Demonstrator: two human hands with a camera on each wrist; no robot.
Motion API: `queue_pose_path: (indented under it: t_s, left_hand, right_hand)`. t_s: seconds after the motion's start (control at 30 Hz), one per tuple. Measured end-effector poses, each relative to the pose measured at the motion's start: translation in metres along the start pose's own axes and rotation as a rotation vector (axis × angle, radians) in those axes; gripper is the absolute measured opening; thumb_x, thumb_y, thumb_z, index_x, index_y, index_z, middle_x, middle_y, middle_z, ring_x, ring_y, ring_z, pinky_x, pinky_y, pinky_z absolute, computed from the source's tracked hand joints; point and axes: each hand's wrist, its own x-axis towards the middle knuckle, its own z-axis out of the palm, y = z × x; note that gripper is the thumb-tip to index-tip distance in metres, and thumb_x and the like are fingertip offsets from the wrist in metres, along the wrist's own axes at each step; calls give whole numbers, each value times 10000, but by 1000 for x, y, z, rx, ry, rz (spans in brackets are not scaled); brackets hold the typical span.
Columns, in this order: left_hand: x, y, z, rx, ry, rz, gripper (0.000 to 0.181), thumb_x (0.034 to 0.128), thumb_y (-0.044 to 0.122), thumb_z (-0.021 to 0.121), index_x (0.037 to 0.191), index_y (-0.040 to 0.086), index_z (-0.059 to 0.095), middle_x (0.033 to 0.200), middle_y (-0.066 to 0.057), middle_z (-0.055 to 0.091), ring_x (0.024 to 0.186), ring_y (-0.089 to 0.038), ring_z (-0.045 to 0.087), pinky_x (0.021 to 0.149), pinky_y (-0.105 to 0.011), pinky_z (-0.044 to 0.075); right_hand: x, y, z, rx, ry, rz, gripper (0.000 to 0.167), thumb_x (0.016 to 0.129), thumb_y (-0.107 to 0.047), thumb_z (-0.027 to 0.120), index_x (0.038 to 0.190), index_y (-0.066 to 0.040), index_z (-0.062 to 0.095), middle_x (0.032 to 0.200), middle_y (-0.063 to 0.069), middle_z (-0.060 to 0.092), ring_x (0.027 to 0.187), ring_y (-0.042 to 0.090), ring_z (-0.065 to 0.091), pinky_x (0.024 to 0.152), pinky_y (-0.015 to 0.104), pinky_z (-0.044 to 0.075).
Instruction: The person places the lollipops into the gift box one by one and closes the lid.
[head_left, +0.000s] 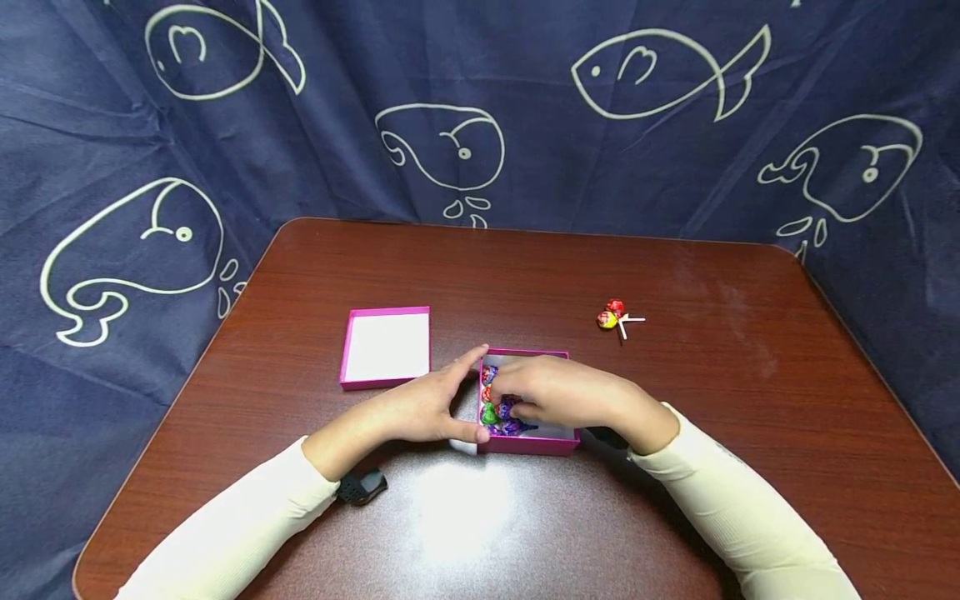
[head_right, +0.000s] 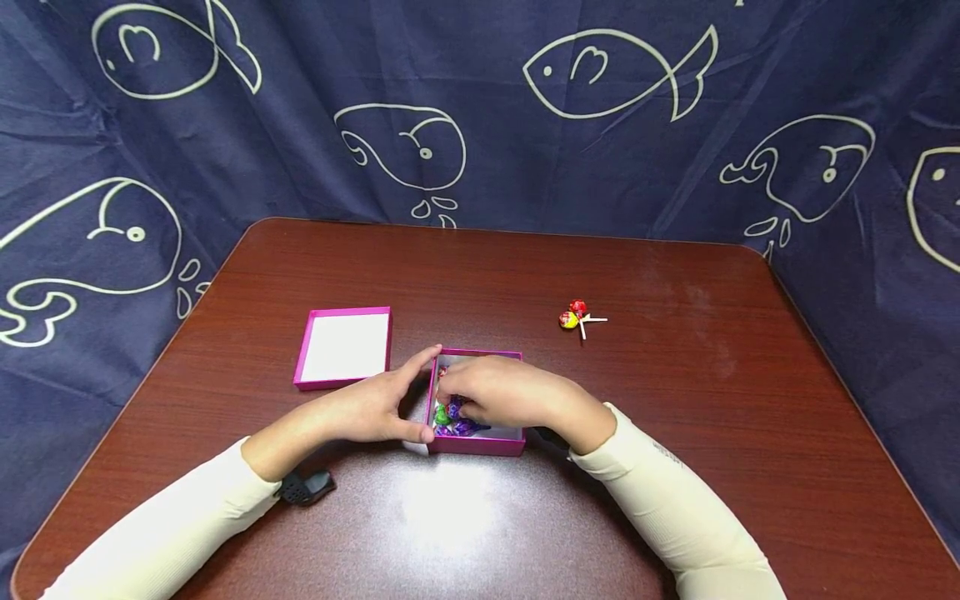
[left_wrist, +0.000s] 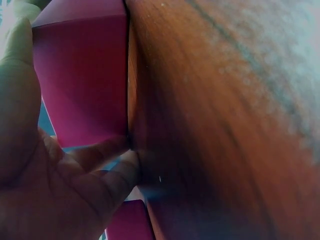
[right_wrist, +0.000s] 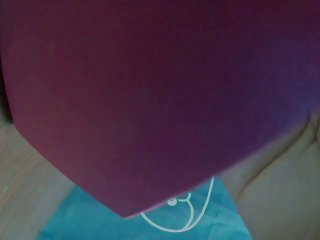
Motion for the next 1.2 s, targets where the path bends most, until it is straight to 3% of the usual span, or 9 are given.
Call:
queue_pose_path:
  t_s: [0.27,0.47,0.67,0.93,1.2]
  left_hand:
    - [0,0,1,-11,2,8,1139,811,476,801,1602,124,60,1581,-187,288,1440,-276,280,1171,-426,234]
    - [0,0,0,-3,13,14,1138,808,477,803,1602,120,70,1573,-183,309,1438,-276,287,1170,-428,236]
    - [0,0,1,-4,10,13,1138,809,481,801,1600,118,69,1559,-184,337,1431,-281,303,1167,-428,243]
    - [-1,1,0,0,6,-6,1145,802,499,800,1603,140,65,1587,-178,283,1445,-273,278,1172,-423,230]
    - [-1,0,0,5,1,-15,1144,802,520,792,1604,150,65,1598,-175,257,1446,-273,275,1173,-419,226]
  right_hand:
    - [1,2,8,-43,11,-9,208,807,5,748,883,-143,623,803,-82,514,789,89,477,708,245,442]
    - [-1,0,3,-68,19,7,181,838,-16,719,944,-146,651,863,-68,555,814,84,499,729,260,466]
    - [-14,7,-19,-19,131,25,201,874,19,690,1013,-124,669,947,-39,620,865,123,575,789,318,495]
    - [-37,37,-45,42,235,193,174,910,-7,664,1052,-105,688,1004,-21,660,907,94,611,806,386,530]
    - [-58,82,-50,-6,273,367,177,906,11,681,1081,-19,676,1029,93,680,929,210,628,826,440,507]
